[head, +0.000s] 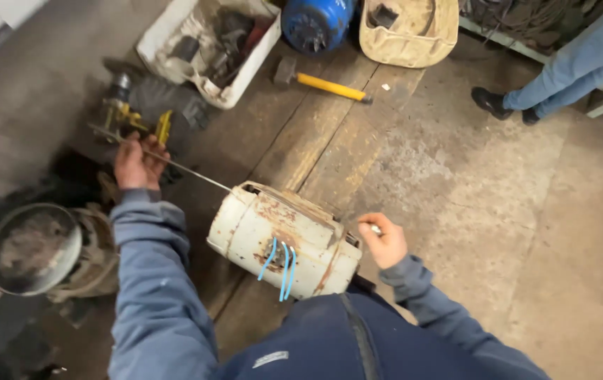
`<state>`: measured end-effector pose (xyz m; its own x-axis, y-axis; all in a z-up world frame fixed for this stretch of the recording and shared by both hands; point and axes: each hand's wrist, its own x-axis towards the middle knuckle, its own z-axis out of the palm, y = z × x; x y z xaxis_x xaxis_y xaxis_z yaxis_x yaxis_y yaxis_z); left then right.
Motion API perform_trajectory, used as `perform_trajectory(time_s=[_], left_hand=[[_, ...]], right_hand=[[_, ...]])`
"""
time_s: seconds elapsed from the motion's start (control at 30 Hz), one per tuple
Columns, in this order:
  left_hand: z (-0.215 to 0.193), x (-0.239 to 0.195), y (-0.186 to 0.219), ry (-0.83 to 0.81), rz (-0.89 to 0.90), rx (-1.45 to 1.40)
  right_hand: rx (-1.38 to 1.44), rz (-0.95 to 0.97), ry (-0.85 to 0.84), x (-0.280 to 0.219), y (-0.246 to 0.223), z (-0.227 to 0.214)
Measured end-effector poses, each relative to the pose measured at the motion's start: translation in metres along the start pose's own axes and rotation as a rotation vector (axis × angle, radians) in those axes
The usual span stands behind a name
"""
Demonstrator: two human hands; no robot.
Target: The person holds a rusty electric motor and uses a wrench to loosen and remove bolts from the motor housing. They rotate the motor to access different bolt locations, remove a bolt, and place it on the workbench while continuing to work on the motor.
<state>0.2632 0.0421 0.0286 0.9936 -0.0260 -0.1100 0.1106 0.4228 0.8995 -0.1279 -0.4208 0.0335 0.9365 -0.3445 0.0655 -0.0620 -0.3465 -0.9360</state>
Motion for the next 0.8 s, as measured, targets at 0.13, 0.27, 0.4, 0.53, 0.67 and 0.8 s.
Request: perform_trajectory(time_s=[0.13,0.27,0.4,0.53,0.67,0.8], left_hand=[[-0.013,0.010,-0.011,-0.043,-0.015,-0.069],[-0.034,0.046,-0.021,-0.023,-0.019,-0.006],[-0.008,0.058,0.008,0.169,0.063,0.036],[0.054,0.012,0.036,0.062,0.279,0.183],[0.113,-0.083,0.076,-0.038,0.382,0.311],[0.133,-0.156,0.102,-0.186,0.477,0.482]], right_hand=[[-0.107,0.155,0.063,-0.013,-0.001,-0.011],[-0.095,0.059,-0.017,-0.033,-0.003,-0.002],[-0.063,0.039,-0.011,-0.038,-0.001,0.005],[-0.015,0.046,-0.017,-0.043,0.002,0.005],[-0.021,0.100,-0.030,-0.041,0.019,0.011],[0.029,0.094,-0.007,-0.035,0.030,0.014]])
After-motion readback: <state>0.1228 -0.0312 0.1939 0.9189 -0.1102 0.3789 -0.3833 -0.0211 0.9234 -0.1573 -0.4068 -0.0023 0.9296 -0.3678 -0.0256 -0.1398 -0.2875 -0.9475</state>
